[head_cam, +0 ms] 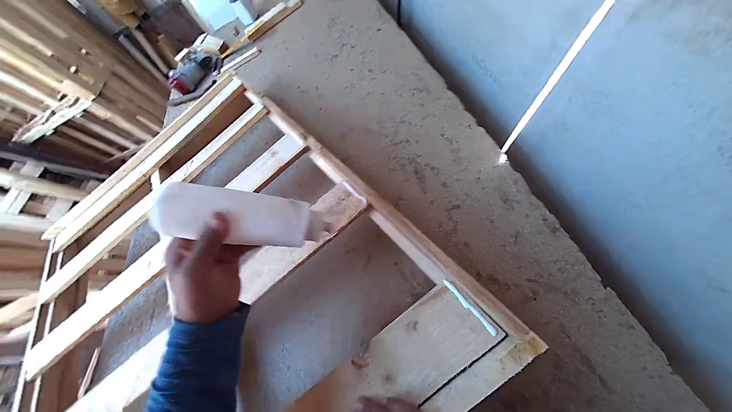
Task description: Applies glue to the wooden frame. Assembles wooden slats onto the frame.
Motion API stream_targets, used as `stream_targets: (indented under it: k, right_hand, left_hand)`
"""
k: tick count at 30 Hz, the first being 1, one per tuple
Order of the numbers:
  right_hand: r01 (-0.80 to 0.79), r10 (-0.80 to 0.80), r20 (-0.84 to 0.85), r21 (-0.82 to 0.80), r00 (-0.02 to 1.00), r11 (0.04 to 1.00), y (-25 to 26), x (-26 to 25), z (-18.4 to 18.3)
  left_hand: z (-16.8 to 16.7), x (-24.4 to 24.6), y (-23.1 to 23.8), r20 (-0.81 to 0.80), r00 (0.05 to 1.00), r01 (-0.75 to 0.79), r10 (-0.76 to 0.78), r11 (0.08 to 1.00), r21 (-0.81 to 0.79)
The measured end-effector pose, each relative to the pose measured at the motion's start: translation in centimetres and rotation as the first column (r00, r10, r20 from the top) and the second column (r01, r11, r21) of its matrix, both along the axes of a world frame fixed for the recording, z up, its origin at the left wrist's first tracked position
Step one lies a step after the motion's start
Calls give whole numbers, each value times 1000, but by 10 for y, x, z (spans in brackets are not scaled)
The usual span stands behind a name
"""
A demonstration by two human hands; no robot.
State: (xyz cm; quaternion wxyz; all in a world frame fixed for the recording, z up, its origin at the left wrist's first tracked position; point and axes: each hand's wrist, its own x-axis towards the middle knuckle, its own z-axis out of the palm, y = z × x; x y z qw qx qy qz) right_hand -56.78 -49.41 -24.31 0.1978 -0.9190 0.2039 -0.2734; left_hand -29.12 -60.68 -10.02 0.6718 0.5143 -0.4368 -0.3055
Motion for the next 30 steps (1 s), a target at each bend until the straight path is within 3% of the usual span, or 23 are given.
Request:
stream_targets:
  k: [3, 6, 8, 11, 14, 18, 25, 30]
  right_hand:
    - [63, -62, 25, -60, 998, 996, 15, -10, 11]
    - [58, -59, -3, -124, 998, 991, 15, -6, 15]
    - [51, -57, -40, -136, 998, 989, 13, -5, 15]
    - [41, -51, -64, -149, 997, 988, 14, -7, 14]
    - [35, -47, -58, -191, 997, 981, 13, -11, 13]
    - [10, -16, -43, -148, 999, 989, 14, -22, 11]
    - [65, -64, 17, -100, 998, 993, 21, -21, 16]
    - [97, -95, 25, -113, 995, 989, 23, -18, 15]
  left_hand:
    - [41, 54, 69, -10, 986, -166, 166, 977, -135]
    - [78, 115, 155, 49, 904, -410, 425, 893, -188]
    - [83, 147, 206, 107, 813, -559, 573, 818, -139]
    - [60, 171, 252, 233, 684, -713, 691, 701, 14]
    - [18, 185, 264, 230, 705, -702, 671, 706, 94]
    - [-19, 204, 257, 208, 771, -625, 602, 779, 59]
    - [-37, 222, 237, 206, 817, -559, 539, 828, 51]
    - [-35, 222, 255, 276, 837, -517, 472, 848, 115]
